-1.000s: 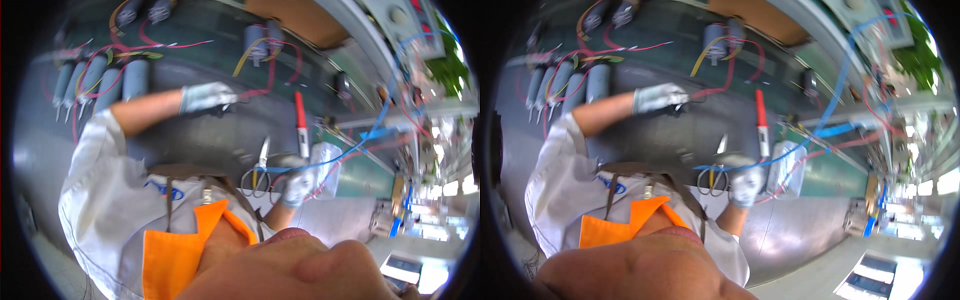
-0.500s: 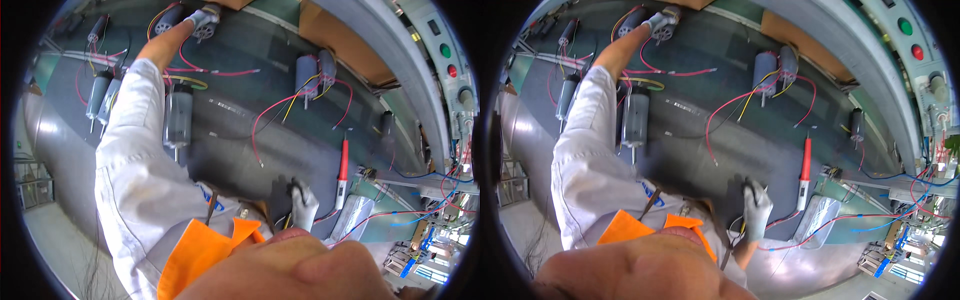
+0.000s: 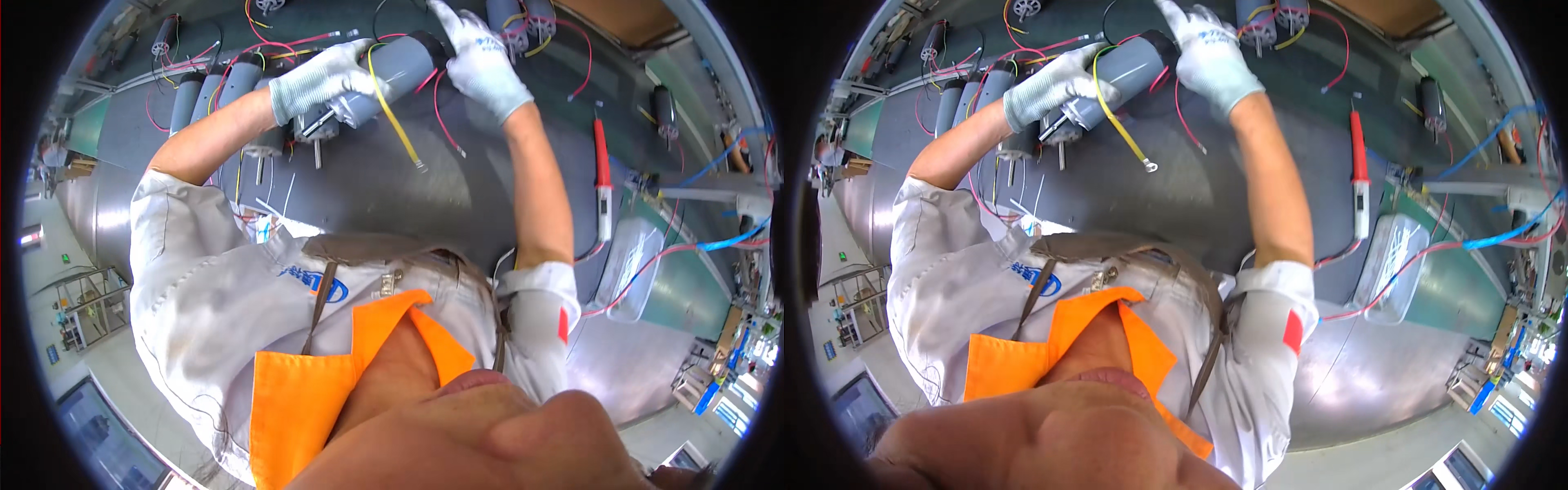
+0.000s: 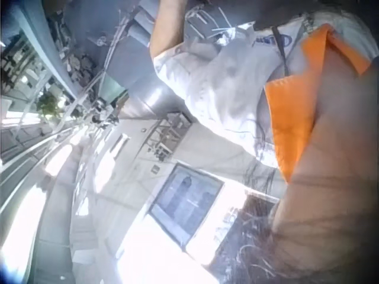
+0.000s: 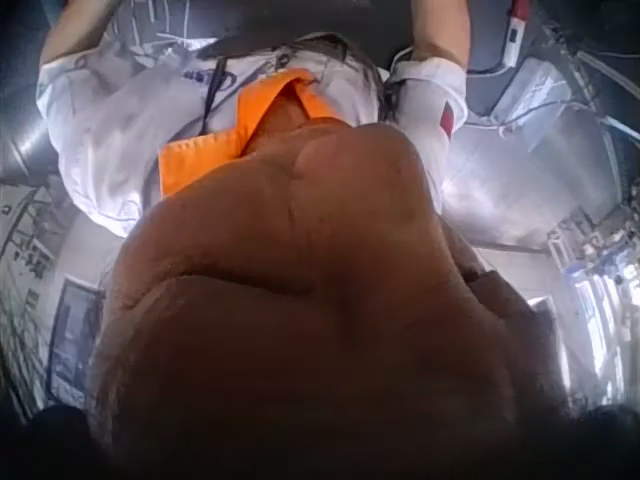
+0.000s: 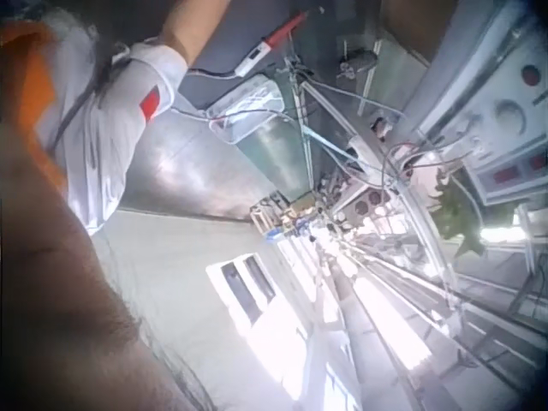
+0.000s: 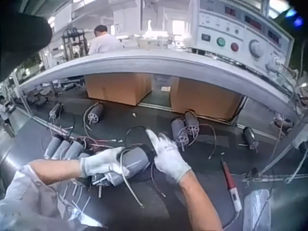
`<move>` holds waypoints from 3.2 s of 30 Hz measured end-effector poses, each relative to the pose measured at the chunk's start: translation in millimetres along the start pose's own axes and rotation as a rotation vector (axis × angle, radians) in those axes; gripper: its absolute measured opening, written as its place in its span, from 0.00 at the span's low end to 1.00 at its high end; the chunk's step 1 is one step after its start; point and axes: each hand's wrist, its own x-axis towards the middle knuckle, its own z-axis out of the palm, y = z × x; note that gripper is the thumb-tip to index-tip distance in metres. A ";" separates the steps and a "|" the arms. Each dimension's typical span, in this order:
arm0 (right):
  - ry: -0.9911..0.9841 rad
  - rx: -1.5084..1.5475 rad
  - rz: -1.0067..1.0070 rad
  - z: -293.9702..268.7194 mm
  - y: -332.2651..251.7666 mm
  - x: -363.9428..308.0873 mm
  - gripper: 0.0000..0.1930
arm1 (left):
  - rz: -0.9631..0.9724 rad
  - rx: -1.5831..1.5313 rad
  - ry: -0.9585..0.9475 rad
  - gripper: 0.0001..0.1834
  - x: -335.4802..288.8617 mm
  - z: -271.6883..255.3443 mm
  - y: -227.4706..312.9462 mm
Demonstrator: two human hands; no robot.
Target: Connecting wires and applying heat shrink tubing to small electrical motors on an assembly line.
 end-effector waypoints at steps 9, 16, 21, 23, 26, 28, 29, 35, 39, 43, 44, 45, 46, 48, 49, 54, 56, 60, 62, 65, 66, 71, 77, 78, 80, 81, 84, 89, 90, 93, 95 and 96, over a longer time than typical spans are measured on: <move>-0.127 0.136 0.427 -47.4 -52.0 -167.2 0.36 | 0.321 1.190 0.135 0.46 -55.5 100.1 -8.7; 0.071 1.267 1.108 -57.8 -126.6 -223.5 0.39 | 0.757 0.989 -0.012 0.53 -38.8 138.5 -8.3; 0.207 1.203 1.252 -31.7 -161.2 -238.9 0.41 | 0.184 0.731 -0.173 0.55 -31.5 149.7 -21.4; 0.316 1.276 1.342 -18.6 -165.3 -238.2 0.42 | 0.082 0.715 -0.090 0.55 -35.2 146.8 -26.8; 0.318 0.652 1.154 3.1 -161.7 -226.7 0.43 | -0.026 0.420 -0.158 0.60 -42.6 138.3 -34.8; 0.346 1.004 1.164 13.3 -155.1 -215.4 0.43 | -0.145 0.355 -0.197 0.61 -46.0 134.0 -38.6; 0.290 1.067 1.163 13.7 -153.7 -212.0 0.43 | -0.249 0.282 -0.212 0.61 -47.5 130.4 -38.9; -0.036 1.446 1.324 -36.0 -170.1 -193.9 0.39 | -0.405 0.210 -0.353 0.52 -48.4 92.0 -10.8; 0.168 0.538 0.307 -26.0 -196.7 -156.1 0.23 | -0.546 0.171 -0.556 0.44 -37.5 80.0 18.2; -0.357 0.296 -0.101 78.2 -229.6 -92.6 0.08 | -0.560 0.122 -0.689 0.47 -23.3 92.3 36.8; -0.555 0.271 -0.175 107.6 -243.8 -76.0 0.07 | -0.621 0.270 -0.652 0.45 -20.7 94.4 39.0; -0.560 0.383 -0.115 130.6 -257.5 -69.8 0.10 | -0.672 0.418 -0.612 0.45 -17.0 95.7 39.7; -0.579 0.575 -0.091 147.1 -272.6 -59.1 0.12 | -0.626 0.496 -0.651 0.47 -14.5 96.0 38.8; -0.582 0.628 -0.028 149.2 -277.2 -55.9 0.15 | -0.561 0.628 -0.681 0.47 -10.2 94.5 32.1; -0.648 0.590 -0.067 134.2 -268.5 -64.0 0.16 | -0.523 0.609 -0.520 0.45 -12.7 94.7 24.0; -0.044 0.799 0.032 -53.8 -143.6 -169.4 0.16 | -0.282 0.286 -0.277 0.35 -22.8 101.1 -23.8; 0.139 0.758 0.639 -139.7 -109.6 -244.9 0.14 | -0.362 0.311 -0.217 0.35 -28.3 102.3 -35.9; 0.805 0.167 1.203 -242.2 -17.8 -359.8 0.11 | -0.396 0.273 -0.194 0.34 -27.9 104.0 -40.2; 0.681 -0.112 1.495 -255.5 45.0 -394.2 0.10 | -0.342 0.231 -0.234 0.33 -24.4 105.8 -38.7; -0.060 -0.500 1.513 -236.2 136.6 -430.4 0.19 | -0.226 0.331 -0.275 0.34 -17.9 110.5 -39.8; -0.225 -0.526 1.428 -224.3 159.2 -439.9 0.19 | -0.190 0.385 -0.264 0.34 -16.0 112.6 -40.8; -0.383 -0.822 1.434 -199.1 175.5 -451.4 0.16 | -0.228 0.383 -0.284 0.32 -10.4 117.6 -36.3; 0.558 -0.342 1.314 -257.8 59.0 -364.0 0.11 | -0.288 0.459 -0.675 0.40 7.7 88.5 7.9; 0.675 -0.305 1.235 -264.1 29.5 -345.5 0.12 | -0.453 0.475 -0.679 0.35 11.1 88.2 16.5; 0.817 -0.048 1.098 -248.6 -26.9 -305.3 0.13 | -0.647 0.344 -0.622 0.25 12.7 84.5 32.3; 0.817 0.224 0.963 -231.6 -52.7 -284.1 0.14 | -0.631 0.319 -0.639 0.23 11.1 84.2 38.7; 0.581 0.704 1.197 -146.9 -117.2 -223.9 0.17 | -0.660 0.368 -0.665 0.19 0.2 80.9 54.5; 0.386 1.186 1.166 -12.0 -165.0 -178.0 0.14 | -0.621 0.299 -0.423 0.20 -17.8 74.4 58.1; 0.372 0.850 0.845 -4.4 -159.2 -181.2 0.15 | -0.666 0.291 -0.481 0.22 -18.0 74.1 55.3; 0.282 0.309 0.454 10.5 -152.2 -187.3 0.18 | -0.659 0.236 -0.487 0.22 -21.2 77.4 39.2; 0.146 0.210 0.383 9.3 -146.9 -187.0 0.18 | -0.591 0.030 -0.381 0.21 -27.4 86.4 23.5; 0.120 0.184 0.349 7.8 -145.9 -185.2 0.17 | -0.619 0.014 -0.311 0.17 -28.6 89.5 16.0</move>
